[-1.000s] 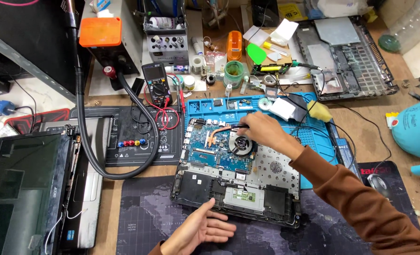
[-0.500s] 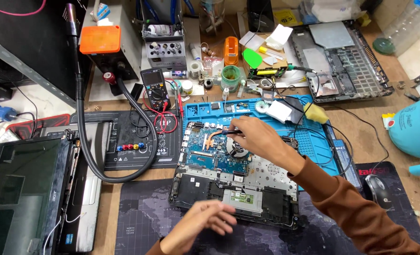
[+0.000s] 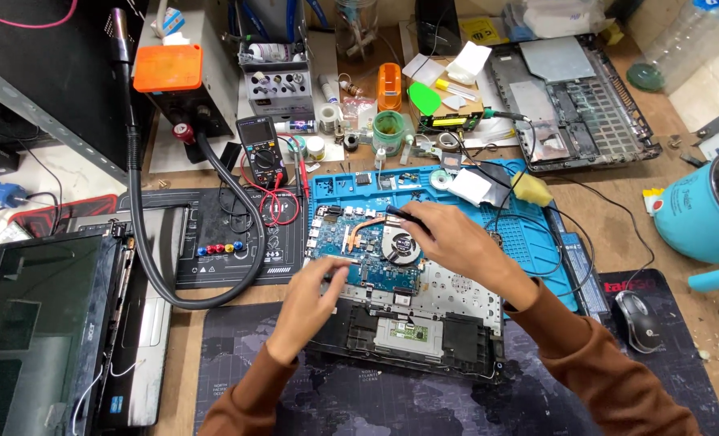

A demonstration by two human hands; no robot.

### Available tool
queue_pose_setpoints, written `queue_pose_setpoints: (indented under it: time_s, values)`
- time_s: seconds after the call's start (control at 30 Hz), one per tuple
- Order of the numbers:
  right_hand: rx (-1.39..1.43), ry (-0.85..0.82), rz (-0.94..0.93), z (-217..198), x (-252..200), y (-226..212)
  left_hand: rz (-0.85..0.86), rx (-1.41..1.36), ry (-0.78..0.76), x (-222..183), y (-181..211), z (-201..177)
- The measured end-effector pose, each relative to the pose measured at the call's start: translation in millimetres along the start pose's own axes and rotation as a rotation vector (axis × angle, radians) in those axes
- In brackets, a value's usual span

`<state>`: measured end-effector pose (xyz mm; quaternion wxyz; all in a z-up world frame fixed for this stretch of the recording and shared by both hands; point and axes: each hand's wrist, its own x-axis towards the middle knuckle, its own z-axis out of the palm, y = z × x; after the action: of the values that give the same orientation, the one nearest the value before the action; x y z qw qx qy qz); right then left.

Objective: Disassembling and inspecting the internal components of a laptop on a repair bench

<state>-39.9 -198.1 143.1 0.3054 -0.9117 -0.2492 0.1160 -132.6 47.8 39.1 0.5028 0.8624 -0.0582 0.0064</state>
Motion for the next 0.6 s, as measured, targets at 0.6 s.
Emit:
queue_pose_setpoints:
  time_s: [0.6]
  values:
    - [-0.093,-0.067,0.098,26.0,6.6,20.7,0.321,0.64,0.263,65.7,-86.7,-8.8]
